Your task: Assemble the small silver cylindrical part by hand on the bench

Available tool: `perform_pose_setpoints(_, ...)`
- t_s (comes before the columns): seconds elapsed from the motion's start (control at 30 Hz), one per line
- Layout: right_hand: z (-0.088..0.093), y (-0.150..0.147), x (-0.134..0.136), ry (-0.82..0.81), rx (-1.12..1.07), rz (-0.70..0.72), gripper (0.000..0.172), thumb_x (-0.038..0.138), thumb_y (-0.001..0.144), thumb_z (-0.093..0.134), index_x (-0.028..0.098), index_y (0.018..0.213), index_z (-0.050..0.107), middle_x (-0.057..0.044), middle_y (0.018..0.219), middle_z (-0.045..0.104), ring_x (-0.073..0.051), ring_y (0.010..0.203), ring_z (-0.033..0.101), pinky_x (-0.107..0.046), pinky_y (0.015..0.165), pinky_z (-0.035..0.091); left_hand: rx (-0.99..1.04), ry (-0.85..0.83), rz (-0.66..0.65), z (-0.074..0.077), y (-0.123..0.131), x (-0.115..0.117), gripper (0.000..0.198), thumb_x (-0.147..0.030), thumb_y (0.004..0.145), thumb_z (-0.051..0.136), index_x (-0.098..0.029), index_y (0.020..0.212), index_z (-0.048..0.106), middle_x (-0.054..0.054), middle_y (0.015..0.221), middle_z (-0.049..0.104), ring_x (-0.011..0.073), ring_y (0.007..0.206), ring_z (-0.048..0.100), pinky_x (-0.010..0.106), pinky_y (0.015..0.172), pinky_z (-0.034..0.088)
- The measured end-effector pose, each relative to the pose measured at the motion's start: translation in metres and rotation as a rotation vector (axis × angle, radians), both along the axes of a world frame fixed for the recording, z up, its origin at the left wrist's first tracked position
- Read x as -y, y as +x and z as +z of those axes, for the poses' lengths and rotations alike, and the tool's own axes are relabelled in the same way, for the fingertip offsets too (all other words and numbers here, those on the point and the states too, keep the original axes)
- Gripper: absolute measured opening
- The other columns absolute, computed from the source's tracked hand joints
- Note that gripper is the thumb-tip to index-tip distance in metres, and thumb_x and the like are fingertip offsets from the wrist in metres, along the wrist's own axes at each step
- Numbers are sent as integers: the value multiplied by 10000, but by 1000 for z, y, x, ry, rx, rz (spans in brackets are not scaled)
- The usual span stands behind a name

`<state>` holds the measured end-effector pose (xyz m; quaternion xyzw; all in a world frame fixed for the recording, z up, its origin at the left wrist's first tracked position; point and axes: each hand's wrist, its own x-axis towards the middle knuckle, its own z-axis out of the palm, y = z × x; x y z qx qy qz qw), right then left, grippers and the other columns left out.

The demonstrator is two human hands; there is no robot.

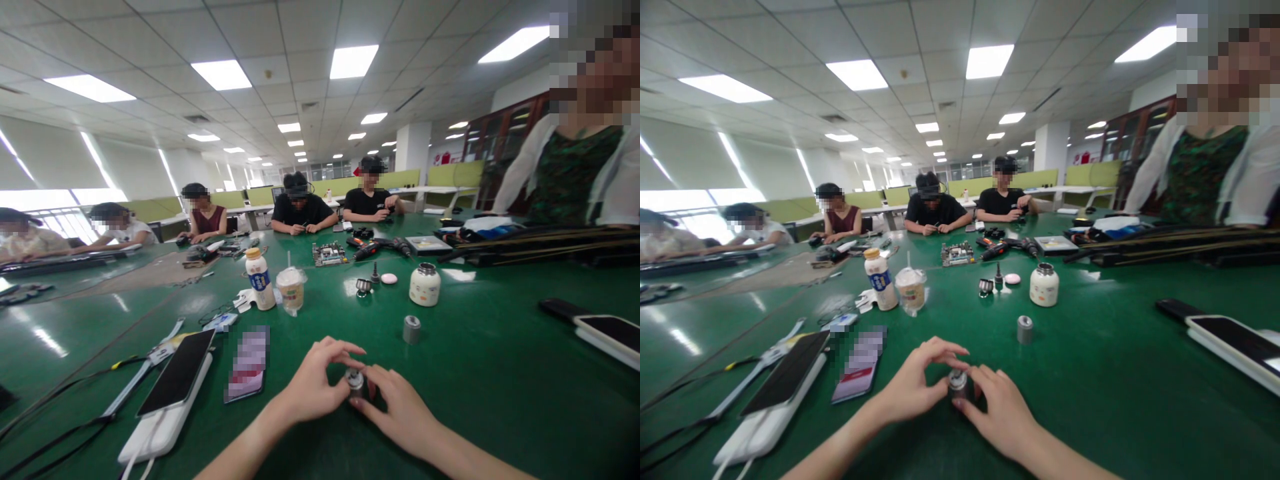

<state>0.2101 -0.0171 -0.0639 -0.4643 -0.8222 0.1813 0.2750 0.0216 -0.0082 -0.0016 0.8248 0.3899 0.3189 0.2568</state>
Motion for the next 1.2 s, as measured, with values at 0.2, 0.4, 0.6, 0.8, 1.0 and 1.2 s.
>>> perform_pose_setpoints(0.2,2,0,1,1,-26,25,228,347,881,610,290,1101,592,19,884,632,-184,775,566,-299,697,380,-28,44,87,0,0,-2,386,-202,732,692,-270,1105,621,-9,913,742,228,961,574,365,892,366)
perform_pose_setpoints(0.4,-1,0,0,0,-9,9,212,374,873,614,268,1056,604,14,836,618,-186,751,555,-301,695,371,20,-6,27,2,0,-3,403,-146,758,653,-252,1139,572,-20,885,772,217,960,640,369,938,351)
perform_pose_setpoints(0.6,0,1,0,-13,0,3,248,389,876,601,280,1098,594,6,851,613,-196,760,550,-306,702,378,131,-60,75,-8,-16,-24,308,-167,787,641,-213,1084,578,18,904,765,192,907,693,316,916,431)
perform_pose_setpoints(0.8,1,2,0,-29,8,-5,270,400,873,601,280,1116,597,0,878,625,-205,773,548,-316,715,386,-7,-31,232,-45,-37,-50,257,-178,766,677,-225,1008,604,1,856,769,225,925,687,365,925,426)
perform_pose_setpoints(1.0,1,2,0,-35,7,-9,281,408,869,604,284,1121,599,-4,903,631,-211,790,549,-321,724,388,-36,-16,239,-55,-40,-54,316,-198,761,703,-246,1061,614,0,905,771,244,991,662,390,921,429)
perform_pose_setpoints(1.2,0,1,0,-21,10,-7,256,402,874,599,282,1100,597,3,872,619,-203,767,545,-312,701,382,218,-101,124,-29,-19,-36,266,-218,782,708,-200,1030,614,34,884,764,204,897,702,338,912,467)
